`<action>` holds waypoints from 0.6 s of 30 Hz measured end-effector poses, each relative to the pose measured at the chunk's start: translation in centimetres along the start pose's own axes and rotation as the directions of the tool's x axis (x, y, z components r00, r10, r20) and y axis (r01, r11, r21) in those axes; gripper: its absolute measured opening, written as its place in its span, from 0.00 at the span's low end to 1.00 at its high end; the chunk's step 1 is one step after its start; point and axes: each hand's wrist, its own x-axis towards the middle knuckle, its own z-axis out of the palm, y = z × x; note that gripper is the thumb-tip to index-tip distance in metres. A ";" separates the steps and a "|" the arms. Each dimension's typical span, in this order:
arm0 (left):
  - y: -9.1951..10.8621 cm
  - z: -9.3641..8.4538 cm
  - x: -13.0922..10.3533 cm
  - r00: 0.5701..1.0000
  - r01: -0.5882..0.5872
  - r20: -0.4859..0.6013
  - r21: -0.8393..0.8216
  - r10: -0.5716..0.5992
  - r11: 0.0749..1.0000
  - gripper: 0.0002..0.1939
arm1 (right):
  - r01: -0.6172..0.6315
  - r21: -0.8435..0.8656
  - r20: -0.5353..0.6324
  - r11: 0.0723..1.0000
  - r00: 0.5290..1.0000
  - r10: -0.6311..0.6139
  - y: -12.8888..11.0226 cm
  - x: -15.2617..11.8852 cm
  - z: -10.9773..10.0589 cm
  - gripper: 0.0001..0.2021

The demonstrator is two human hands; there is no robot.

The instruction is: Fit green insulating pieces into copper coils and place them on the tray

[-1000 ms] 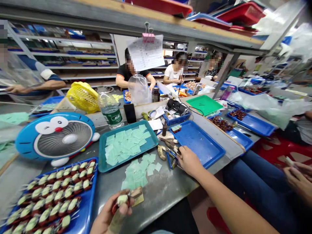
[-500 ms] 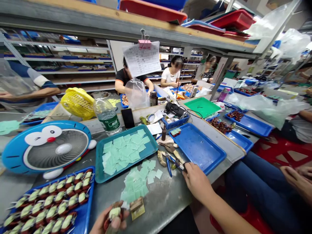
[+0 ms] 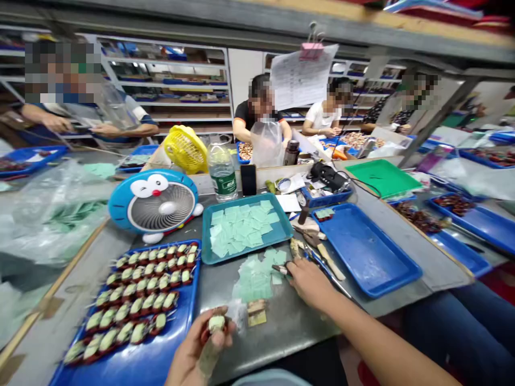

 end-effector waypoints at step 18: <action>-1.1 2.6 -0.3 0.911 -0.006 0.411 -0.064 0.032 0.998 0.22 | -0.269 0.909 0.177 0.318 0.940 0.291 -6.4 -6.4 0.9 0.21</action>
